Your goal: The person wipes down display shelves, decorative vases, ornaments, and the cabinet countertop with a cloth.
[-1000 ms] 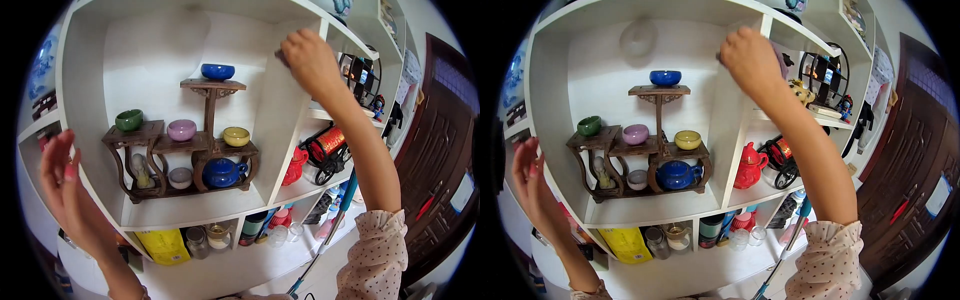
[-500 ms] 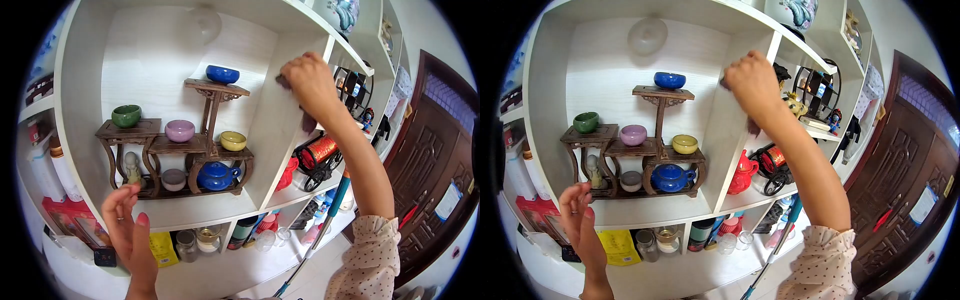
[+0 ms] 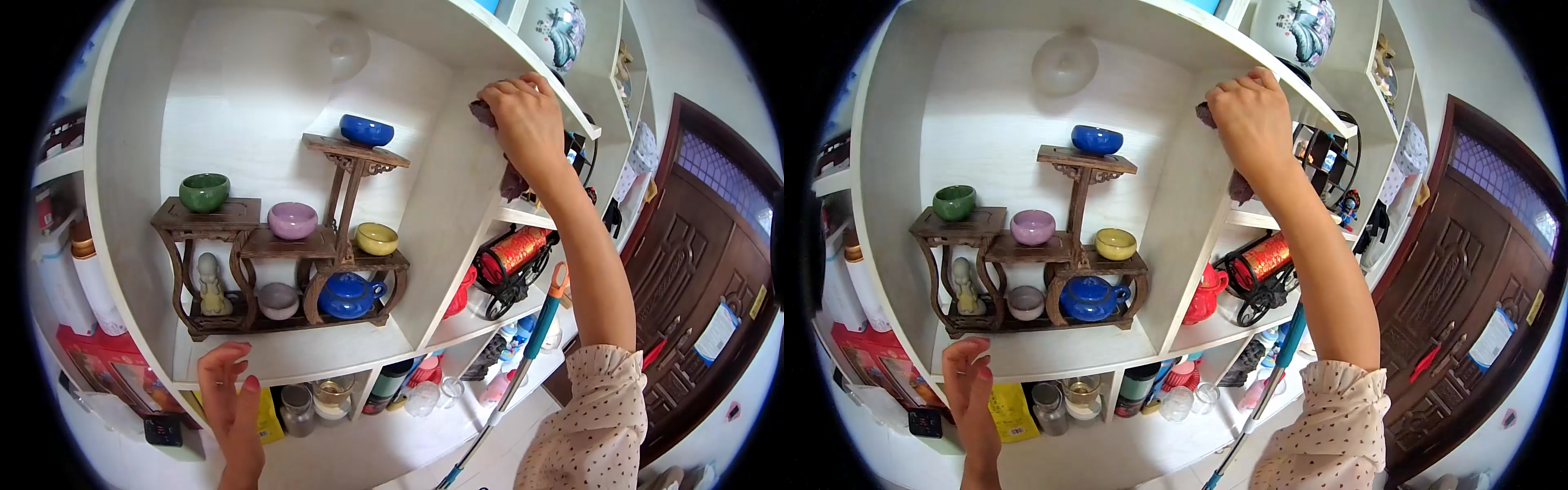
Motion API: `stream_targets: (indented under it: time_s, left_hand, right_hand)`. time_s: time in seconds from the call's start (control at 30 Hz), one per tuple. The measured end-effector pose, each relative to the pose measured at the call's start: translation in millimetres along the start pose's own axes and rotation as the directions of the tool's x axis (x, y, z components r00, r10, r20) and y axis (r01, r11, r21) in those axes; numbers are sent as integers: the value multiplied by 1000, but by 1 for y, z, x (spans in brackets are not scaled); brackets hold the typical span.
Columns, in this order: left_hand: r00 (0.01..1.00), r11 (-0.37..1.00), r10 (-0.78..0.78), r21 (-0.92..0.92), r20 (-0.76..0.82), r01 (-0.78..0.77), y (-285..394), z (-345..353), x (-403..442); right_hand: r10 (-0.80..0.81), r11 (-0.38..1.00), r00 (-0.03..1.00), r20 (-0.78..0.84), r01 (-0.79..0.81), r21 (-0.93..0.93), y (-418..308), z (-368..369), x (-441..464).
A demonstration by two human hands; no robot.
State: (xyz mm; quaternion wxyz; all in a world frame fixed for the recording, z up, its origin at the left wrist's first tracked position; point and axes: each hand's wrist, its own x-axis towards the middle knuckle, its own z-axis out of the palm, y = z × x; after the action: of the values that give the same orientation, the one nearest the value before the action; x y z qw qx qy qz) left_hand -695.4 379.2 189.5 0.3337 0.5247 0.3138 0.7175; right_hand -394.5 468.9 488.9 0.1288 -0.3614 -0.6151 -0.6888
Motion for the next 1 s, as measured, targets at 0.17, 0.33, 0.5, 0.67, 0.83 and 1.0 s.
stream_targets:
  time_s: [0.17, 0.33, 0.5, 0.67, 0.83, 1.0]
  left_hand:
    - [997, 998, -41, -55, 70, 45, -8, 0, -8]
    - [995, 996, -74, -34, 65, 77, -10, -4, -17]
    - [991, 996, -73, -41, 116, 78, -9, -1, -23]
    - [993, 997, -75, 10, 95, 75, -9, -10, -27]
    - [995, 996, -85, 10, 47, 85, -7, -20, -35]
    - [991, 991, -114, 74, 74, 108, -1, -11, -38]
  right_hand:
    - [-125, 986, 955, 268, 90, 140, -85, -4, -74]
    - [-255, 958, 885, 390, 176, 228, -113, -7, -103]
    - [-47, 992, 999, 3, 47, -114, 1, -1, -3]
    - [-92, 992, 985, 147, 79, 94, -69, -11, -64]
    - [-285, 873, 945, 162, 187, 450, -150, -41, -154]
    - [-129, 985, 966, 222, 99, 143, -94, -32, -99]
